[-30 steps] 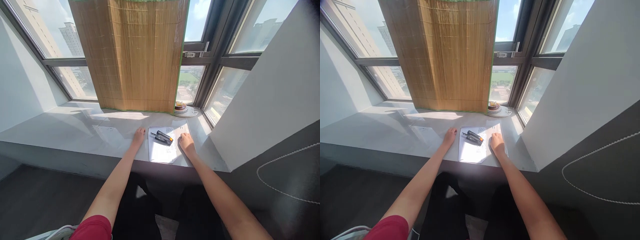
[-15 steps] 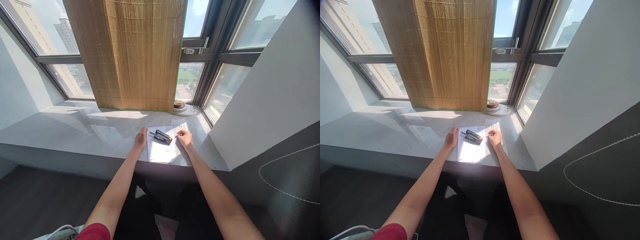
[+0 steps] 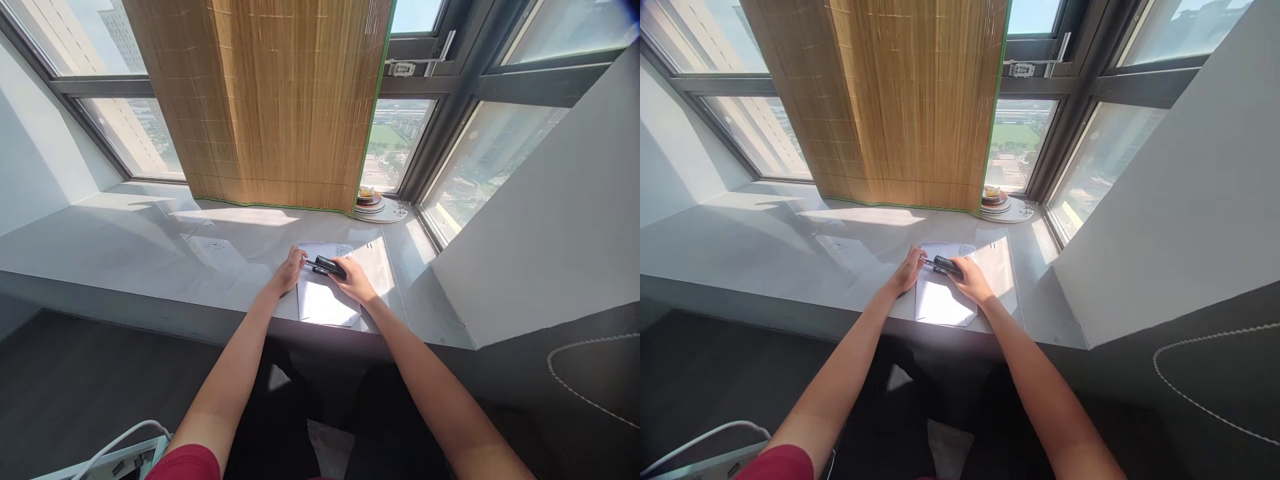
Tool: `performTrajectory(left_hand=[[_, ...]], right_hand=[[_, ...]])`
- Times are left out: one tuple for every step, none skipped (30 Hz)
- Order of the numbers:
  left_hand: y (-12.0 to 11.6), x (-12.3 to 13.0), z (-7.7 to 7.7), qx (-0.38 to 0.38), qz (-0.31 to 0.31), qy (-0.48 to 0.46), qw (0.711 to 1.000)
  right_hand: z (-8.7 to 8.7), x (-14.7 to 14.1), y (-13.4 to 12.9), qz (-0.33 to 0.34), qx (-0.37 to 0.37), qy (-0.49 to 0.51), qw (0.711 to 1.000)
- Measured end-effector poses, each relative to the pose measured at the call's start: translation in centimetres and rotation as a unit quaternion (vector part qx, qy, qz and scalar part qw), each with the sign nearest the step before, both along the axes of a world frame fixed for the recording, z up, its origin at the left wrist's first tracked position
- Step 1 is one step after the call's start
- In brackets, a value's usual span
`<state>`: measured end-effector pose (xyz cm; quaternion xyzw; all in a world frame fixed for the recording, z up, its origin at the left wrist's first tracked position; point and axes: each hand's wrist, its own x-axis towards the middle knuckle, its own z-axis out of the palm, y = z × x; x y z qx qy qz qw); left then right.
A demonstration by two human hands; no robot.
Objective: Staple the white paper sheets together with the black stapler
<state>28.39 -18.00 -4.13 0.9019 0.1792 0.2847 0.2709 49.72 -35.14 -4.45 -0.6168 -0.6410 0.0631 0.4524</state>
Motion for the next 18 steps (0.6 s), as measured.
performTrajectory(left_hand=[[0.04, -0.07, -0.04, -0.007, -0.006, -0.007, 1.000], [0.05, -0.14, -0.04, -0.013, -0.010, -0.013, 1.000], [0.04, -0.20, -0.03, -0.017, -0.013, -0.021, 1.000], [0.02, -0.24, 0.01, -0.017, -0.016, -0.030, 0.999], [-0.01, -0.27, 0.05, -0.014, -0.017, -0.040, 0.999], [-0.03, -0.26, 0.09, -0.008, -0.017, -0.050, 0.999], [-0.04, -0.23, 0.13, 0.001, -0.015, -0.058, 0.998], [-0.04, -0.18, 0.15, 0.011, -0.014, -0.064, 0.998], [-0.04, -0.12, 0.17, 0.022, -0.012, -0.066, 0.997], [-0.02, -0.06, 0.18, 0.031, -0.011, -0.067, 0.997], [-0.01, -0.01, 0.18, 0.037, -0.011, -0.067, 0.997], [0.01, 0.03, 0.19, 0.040, -0.014, -0.065, 0.997], [0.02, 0.06, 0.21, 0.039, -0.017, -0.062, 0.997], [0.03, 0.06, 0.24, 0.036, -0.019, -0.056, 0.998], [0.03, 0.06, 0.28, 0.030, -0.019, -0.047, 0.998], [0.01, 0.06, 0.33, 0.024, -0.015, -0.037, 0.999], [-0.03, 0.06, 0.39, 0.020, -0.009, -0.026, 0.999], [-0.08, 0.06, 0.46, 0.018, -0.001, -0.015, 1.000]], right_hand=[[-0.04, 0.18, -0.11, -0.001, 0.010, 0.005, 1.000], [-0.05, 0.33, -0.20, -0.005, 0.019, 0.010, 1.000], [-0.06, 0.45, -0.27, -0.011, 0.025, 0.015, 1.000], [-0.05, 0.54, -0.31, -0.017, 0.029, 0.017, 0.999], [-0.06, 0.61, -0.32, -0.020, 0.029, 0.014, 0.999], [-0.06, 0.66, -0.32, -0.020, 0.029, 0.009, 0.999], [-0.08, 0.70, -0.31, -0.018, 0.028, 0.005, 0.999], [-0.10, 0.73, -0.30, -0.015, 0.028, 0.004, 1.000], [-0.12, 0.76, -0.29, -0.012, 0.029, 0.007, 0.999], [-0.13, 0.78, -0.29, -0.010, 0.032, 0.013, 0.999], [-0.14, 0.79, -0.31, -0.009, 0.036, 0.020, 0.999], [-0.12, 0.79, -0.33, -0.009, 0.039, 0.027, 0.999], [-0.09, 0.79, -0.37, -0.011, 0.040, 0.033, 0.999], [-0.03, 0.77, -0.42, -0.013, 0.038, 0.036, 0.999], [0.05, 0.74, -0.48, -0.016, 0.034, 0.039, 0.999], [0.14, 0.70, -0.53, -0.019, 0.029, 0.040, 0.999], [0.25, 0.66, -0.58, -0.022, 0.022, 0.040, 0.999], [0.36, 0.61, -0.63, -0.024, 0.017, 0.041, 0.999]])
